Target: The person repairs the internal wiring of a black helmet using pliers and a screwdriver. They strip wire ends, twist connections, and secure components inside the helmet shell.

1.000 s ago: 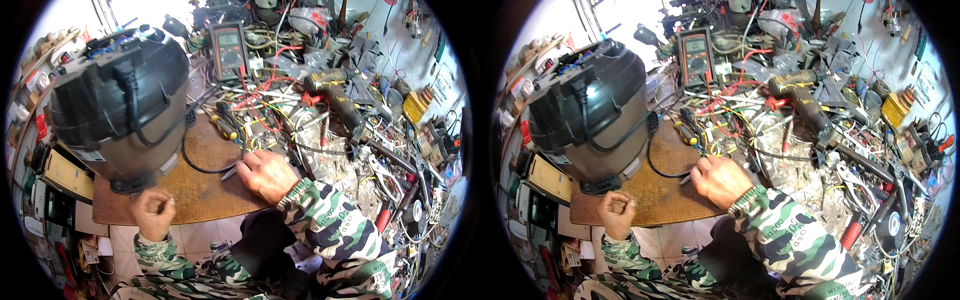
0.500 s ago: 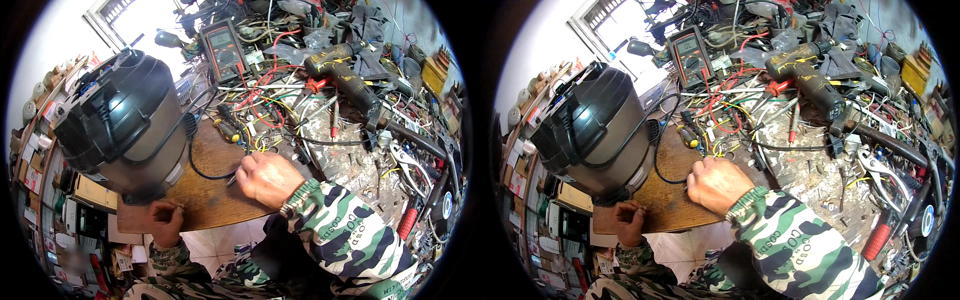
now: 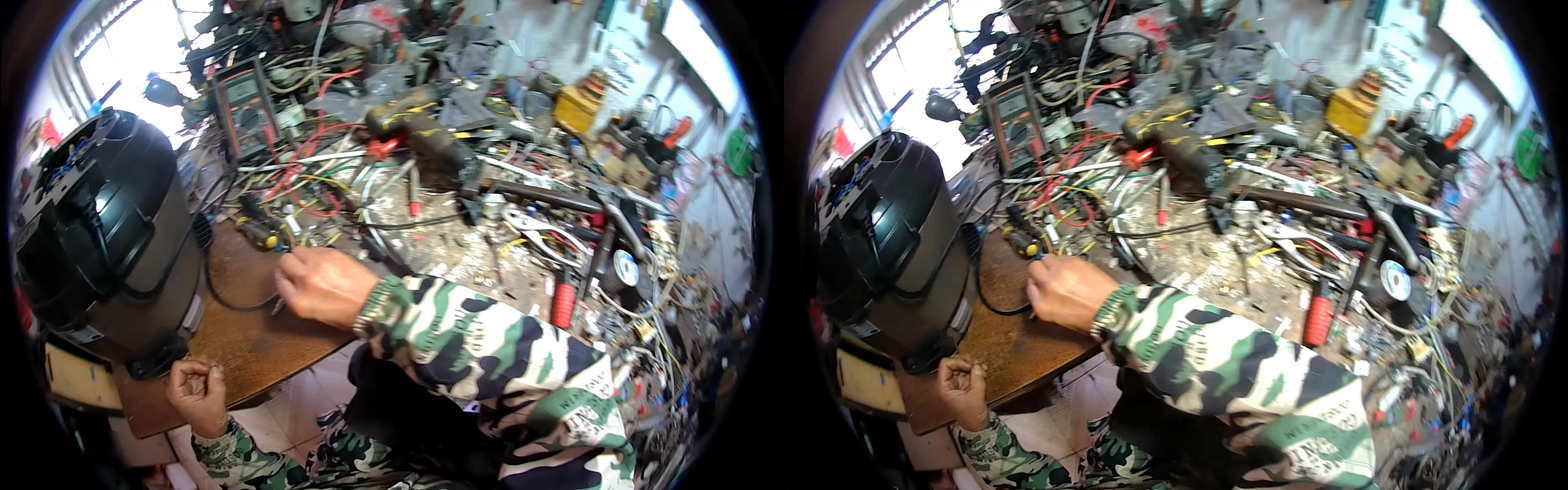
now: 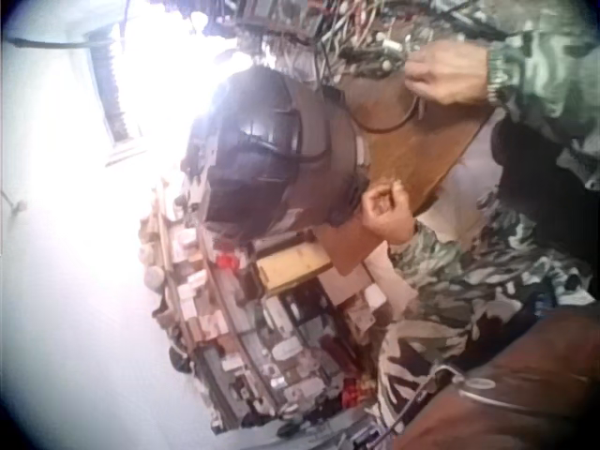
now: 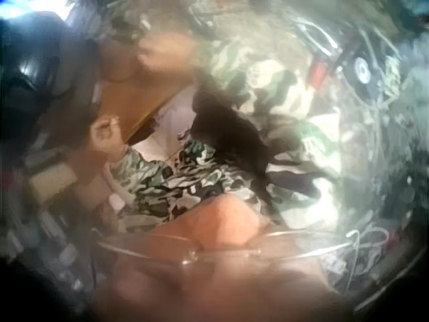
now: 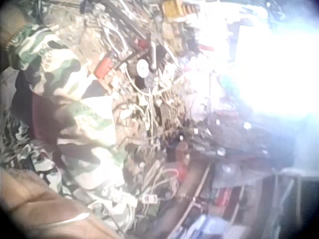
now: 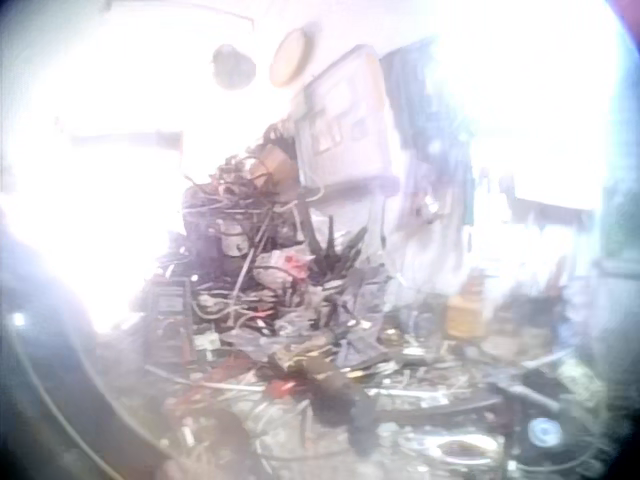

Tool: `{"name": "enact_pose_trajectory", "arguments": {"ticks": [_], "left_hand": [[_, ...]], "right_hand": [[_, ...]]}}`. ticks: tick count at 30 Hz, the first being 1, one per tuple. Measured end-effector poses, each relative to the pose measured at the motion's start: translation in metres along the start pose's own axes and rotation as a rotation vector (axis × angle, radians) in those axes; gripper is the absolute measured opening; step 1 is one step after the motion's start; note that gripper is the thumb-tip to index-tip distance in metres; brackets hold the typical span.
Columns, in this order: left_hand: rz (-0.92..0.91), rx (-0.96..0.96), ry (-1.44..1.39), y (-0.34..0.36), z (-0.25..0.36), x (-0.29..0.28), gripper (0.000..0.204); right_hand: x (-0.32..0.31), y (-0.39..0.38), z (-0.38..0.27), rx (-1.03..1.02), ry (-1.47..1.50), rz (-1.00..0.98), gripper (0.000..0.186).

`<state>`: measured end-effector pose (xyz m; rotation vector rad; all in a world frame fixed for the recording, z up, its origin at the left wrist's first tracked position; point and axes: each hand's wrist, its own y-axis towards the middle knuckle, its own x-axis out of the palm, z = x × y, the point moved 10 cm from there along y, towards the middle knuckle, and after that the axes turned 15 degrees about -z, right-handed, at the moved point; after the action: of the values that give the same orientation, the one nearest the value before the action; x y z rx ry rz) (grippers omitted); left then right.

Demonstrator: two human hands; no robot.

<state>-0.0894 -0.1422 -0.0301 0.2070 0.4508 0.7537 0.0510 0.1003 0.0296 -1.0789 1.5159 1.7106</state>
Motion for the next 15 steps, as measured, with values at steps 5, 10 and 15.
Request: {"name": "enact_pose_trajectory", "arguments": {"ticks": [5,10,15], "left_hand": [[0.01,-0.069,0.002,-0.004,-0.008,-0.018,0.023],[-0.047,0.035,0.099,0.007,-0.028,-0.018,0.021],[-0.107,0.035,0.045,0.016,-0.038,-0.016,0.017]], "right_hand": [[0.012,0.028,-0.051,-0.058,-0.036,0.064,0.018],[-0.005,0.041,-0.093,0.045,0.028,0.232,0.021],[-0.028,0.007,-0.118,0.206,0.204,0.299,0.019]]}}
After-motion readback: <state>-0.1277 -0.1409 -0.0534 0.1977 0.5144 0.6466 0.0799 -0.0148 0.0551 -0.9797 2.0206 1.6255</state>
